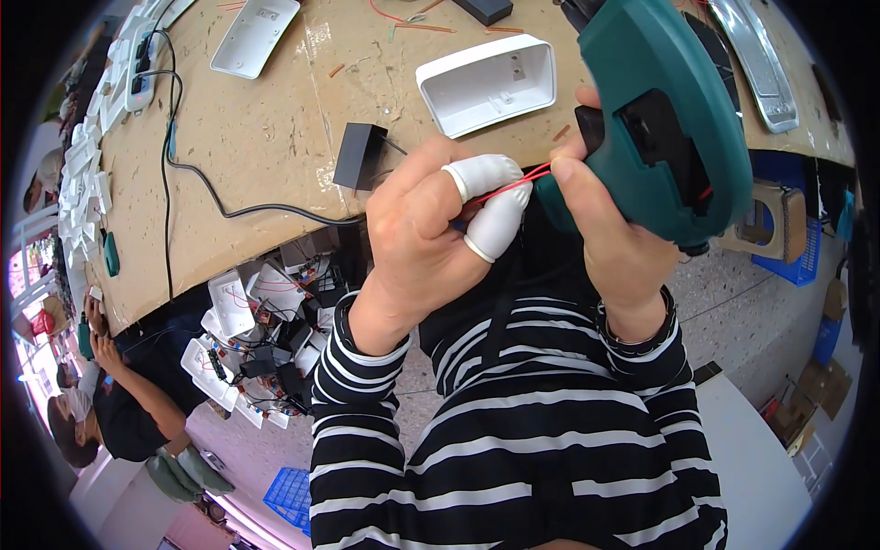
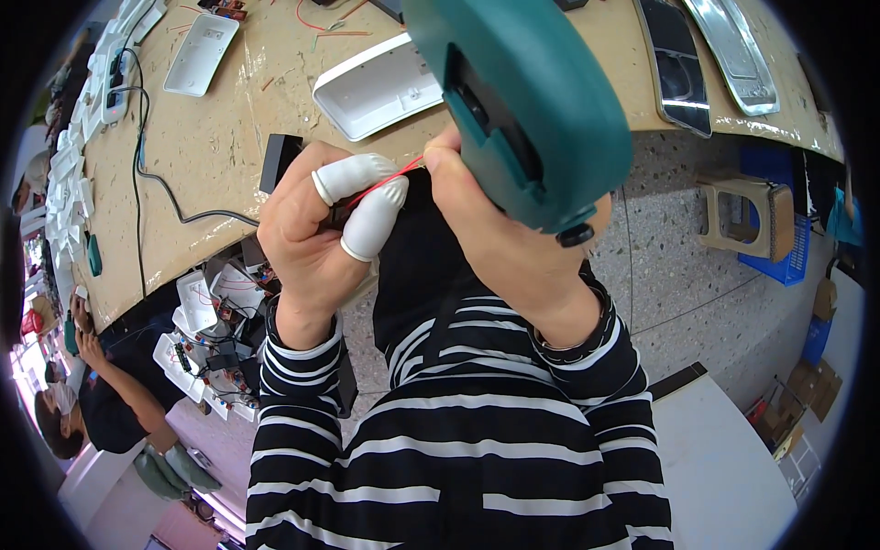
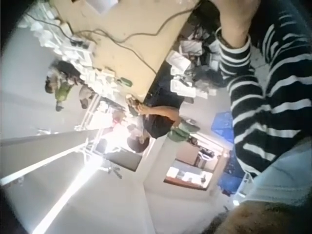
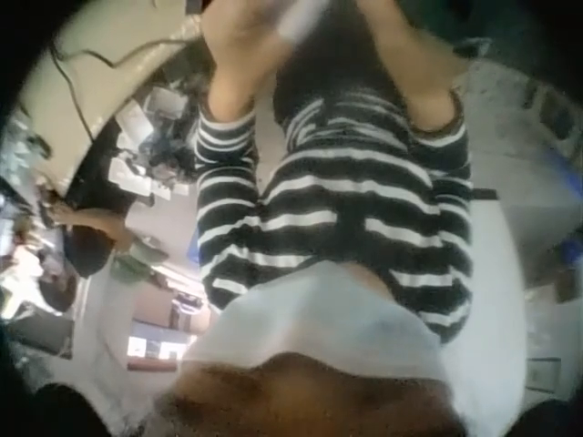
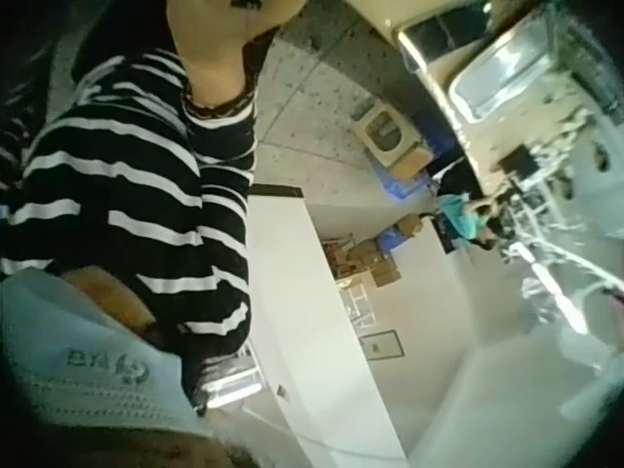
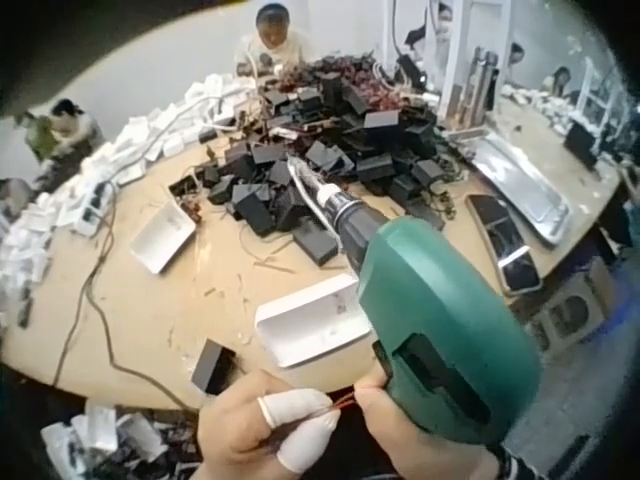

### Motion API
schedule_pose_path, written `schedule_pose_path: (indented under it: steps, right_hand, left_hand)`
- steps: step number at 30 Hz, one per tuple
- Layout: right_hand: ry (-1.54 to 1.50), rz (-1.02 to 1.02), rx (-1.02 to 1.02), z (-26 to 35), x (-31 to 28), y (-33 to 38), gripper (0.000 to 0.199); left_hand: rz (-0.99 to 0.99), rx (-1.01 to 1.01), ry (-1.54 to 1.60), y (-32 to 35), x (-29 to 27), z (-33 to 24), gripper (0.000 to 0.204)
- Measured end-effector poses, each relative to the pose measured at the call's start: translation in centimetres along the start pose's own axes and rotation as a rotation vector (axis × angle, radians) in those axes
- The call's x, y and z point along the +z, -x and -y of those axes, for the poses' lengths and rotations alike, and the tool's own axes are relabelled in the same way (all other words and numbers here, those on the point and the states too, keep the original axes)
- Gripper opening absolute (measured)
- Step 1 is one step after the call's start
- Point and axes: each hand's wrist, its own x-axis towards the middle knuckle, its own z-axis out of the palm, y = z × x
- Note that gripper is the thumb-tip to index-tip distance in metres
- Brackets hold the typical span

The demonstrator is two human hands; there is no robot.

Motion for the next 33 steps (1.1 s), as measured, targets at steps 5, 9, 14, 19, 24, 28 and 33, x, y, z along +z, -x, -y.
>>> schedule_pose_path:
  steps: [5,9,14,19,24,28,33]
  right_hand:
    - [-0.119,-0.125,0.084,-0.2,-0.7,-0.1,0.03]
    - [-0.037,-0.062,-0.016,0.3,-0.9,0.5,0.03]
    - [0.232,0.111,-0.131,0.4,-1.0,0.6,0.03]
    - [0.119,0.068,-0.032,0.0,-0.1,0.9,0.022]
    - [0.06,0.073,0.001,-0.1,-0.1,1.0,0.027]
    - [-0.237,0.009,0.111,-0.1,0.2,0.4,0.042]
    - [-0.453,-0.085,0.213,-0.2,-0.2,0.1,0.054]
  left_hand:
    - [-0.003,-0.088,0.004,0.2,0.0,0.0,0.012]
    - [-0.032,-0.089,0.025,0.1,0.4,0.3,0.014]
    - [-0.006,-0.084,0.02,0.0,0.4,0.4,0.014]
    - [-0.007,-0.079,0.032,0.0,0.4,0.3,0.014]
    - [0.029,-0.039,0.012,0.0,0.1,0.3,0.015]
    - [0.06,-0.047,0.059,0.0,-0.3,0.6,0.015]
    - [0.089,-0.114,0.08,0.2,-0.3,0.6,0.013]
